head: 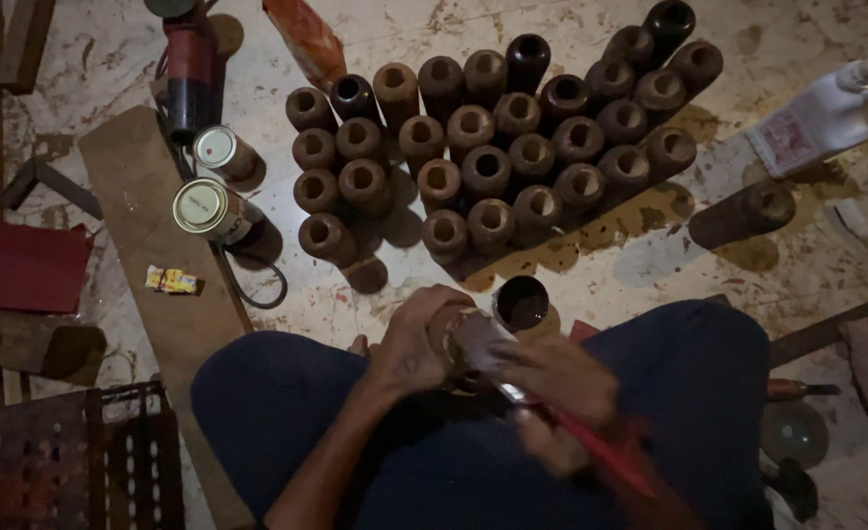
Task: The person sits on the floor and repeatedly picks up small hollow wooden objects, applies a dark liquid finish with a brush, and places them back on a wooden board. The person rotates each object to coat the exterior and interior surfaces before returning it to the group.
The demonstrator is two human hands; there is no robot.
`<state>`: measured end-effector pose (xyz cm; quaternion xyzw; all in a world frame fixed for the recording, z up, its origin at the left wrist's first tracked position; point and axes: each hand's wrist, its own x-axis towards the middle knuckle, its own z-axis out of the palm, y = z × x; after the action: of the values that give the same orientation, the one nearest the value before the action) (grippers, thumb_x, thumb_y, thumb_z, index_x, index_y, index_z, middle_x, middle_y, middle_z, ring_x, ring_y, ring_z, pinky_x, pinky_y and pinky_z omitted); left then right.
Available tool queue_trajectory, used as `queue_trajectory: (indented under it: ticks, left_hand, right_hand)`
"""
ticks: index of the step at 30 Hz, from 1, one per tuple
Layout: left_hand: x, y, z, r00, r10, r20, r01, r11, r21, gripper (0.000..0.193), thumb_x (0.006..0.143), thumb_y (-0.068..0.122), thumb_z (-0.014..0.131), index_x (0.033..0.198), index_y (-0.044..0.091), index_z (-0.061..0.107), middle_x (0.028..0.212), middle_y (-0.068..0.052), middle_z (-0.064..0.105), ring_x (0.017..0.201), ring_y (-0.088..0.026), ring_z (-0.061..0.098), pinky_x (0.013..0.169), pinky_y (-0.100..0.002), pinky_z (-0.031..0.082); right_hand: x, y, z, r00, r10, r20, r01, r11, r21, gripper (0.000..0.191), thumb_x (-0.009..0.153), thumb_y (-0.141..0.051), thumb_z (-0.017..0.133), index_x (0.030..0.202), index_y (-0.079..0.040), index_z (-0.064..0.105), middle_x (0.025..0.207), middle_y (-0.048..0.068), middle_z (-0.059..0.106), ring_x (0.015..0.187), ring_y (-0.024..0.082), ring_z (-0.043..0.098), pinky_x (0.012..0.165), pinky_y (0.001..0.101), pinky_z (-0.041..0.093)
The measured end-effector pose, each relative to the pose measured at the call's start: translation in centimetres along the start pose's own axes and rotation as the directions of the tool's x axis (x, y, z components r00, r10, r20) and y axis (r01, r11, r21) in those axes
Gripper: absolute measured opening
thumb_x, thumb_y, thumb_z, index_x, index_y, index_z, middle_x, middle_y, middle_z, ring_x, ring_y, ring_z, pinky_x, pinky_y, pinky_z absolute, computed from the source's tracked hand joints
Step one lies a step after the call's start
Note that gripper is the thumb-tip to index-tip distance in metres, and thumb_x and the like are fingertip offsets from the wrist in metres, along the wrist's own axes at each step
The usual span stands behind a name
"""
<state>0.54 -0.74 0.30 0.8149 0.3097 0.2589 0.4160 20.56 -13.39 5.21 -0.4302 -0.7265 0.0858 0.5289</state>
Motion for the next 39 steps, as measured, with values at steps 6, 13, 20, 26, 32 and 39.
queue_trajectory:
  ticks: [6,13,20,26,32,39]
  left_hand:
    - [-0.2,-0.5,-0.2,0.997,0.071,-0.014,-0.072,0.995,-0.066,0.068,0.054,0.027,0.096,0.114,0.008,0.068,0.11,-0.007,0.073,0.104,-0.024,0.07,0.094,-0.038,0.056]
    - [-0.2,0.5,-0.1,0.996,0.082,-0.038,-0.083,0.996,-0.018,0.06,0.06,0.025,0.095,0.111,0.009,0.069,0.109,-0.008,0.072,0.102,-0.027,0.068,0.091,-0.038,0.055]
    - [-0.1,0.8,-0.2,0.998,0.037,-0.046,-0.036,0.999,0.008,0.061,0.054,0.022,0.093,0.108,0.009,0.068,0.104,-0.008,0.072,0.099,-0.028,0.067,0.091,-0.039,0.052]
    - [-0.7,1.5,-0.4,0.996,-0.01,-0.093,0.013,0.999,0.038,0.06,0.052,0.018,0.09,0.107,0.008,0.068,0.105,-0.01,0.072,0.101,-0.031,0.066,0.09,-0.042,0.051]
    - [-0.5,1.9,-0.6,0.98,-0.021,-0.2,0.033,0.998,0.057,0.057,0.056,0.02,0.091,0.106,0.007,0.066,0.106,-0.012,0.07,0.101,-0.031,0.066,0.089,-0.041,0.052]
    - [-0.9,2.1,-0.6,0.983,0.018,-0.182,-0.005,0.998,0.069,0.058,0.053,0.022,0.091,0.104,0.007,0.068,0.101,-0.012,0.07,0.097,-0.033,0.064,0.086,-0.042,0.05]
  right_hand:
    - [-1.5,0.3,-0.7,0.996,0.09,-0.002,-0.089,0.982,0.165,0.03,0.094,-0.025,0.059,0.105,-0.004,0.076,0.097,0.014,0.078,0.075,0.02,0.076,0.063,0.0282,0.061]
    - [-4.1,3.2,-0.1,0.635,0.76,0.141,-0.613,0.384,0.691,0.038,0.102,-0.027,0.057,0.12,0.006,0.069,0.095,0.021,0.076,0.074,0.025,0.073,0.063,0.0358,0.062]
    - [-2.6,4.2,-0.8,0.623,0.78,0.053,-0.597,0.431,0.677,0.032,0.103,-0.017,0.057,0.118,0.011,0.064,0.095,0.019,0.074,0.081,0.023,0.076,0.069,0.0372,0.066]
    - [-1.3,3.7,-1.0,0.519,0.849,0.098,-0.771,0.416,0.482,0.03,0.098,-0.015,0.056,0.111,0.009,0.071,0.083,0.015,0.078,0.066,0.02,0.077,0.06,0.0322,0.065]
    - [-1.3,3.4,-1.0,0.517,0.856,-0.011,-0.8,0.487,0.351,0.027,0.1,-0.01,0.059,0.112,0.01,0.073,0.092,0.015,0.075,0.075,0.017,0.069,0.068,0.0291,0.057]
    - [-1.8,3.2,-0.9,0.571,0.821,-0.004,-0.793,0.553,0.257,0.027,0.097,-0.014,0.061,0.11,0.005,0.074,0.095,0.012,0.076,0.084,0.016,0.07,0.075,0.0308,0.056]
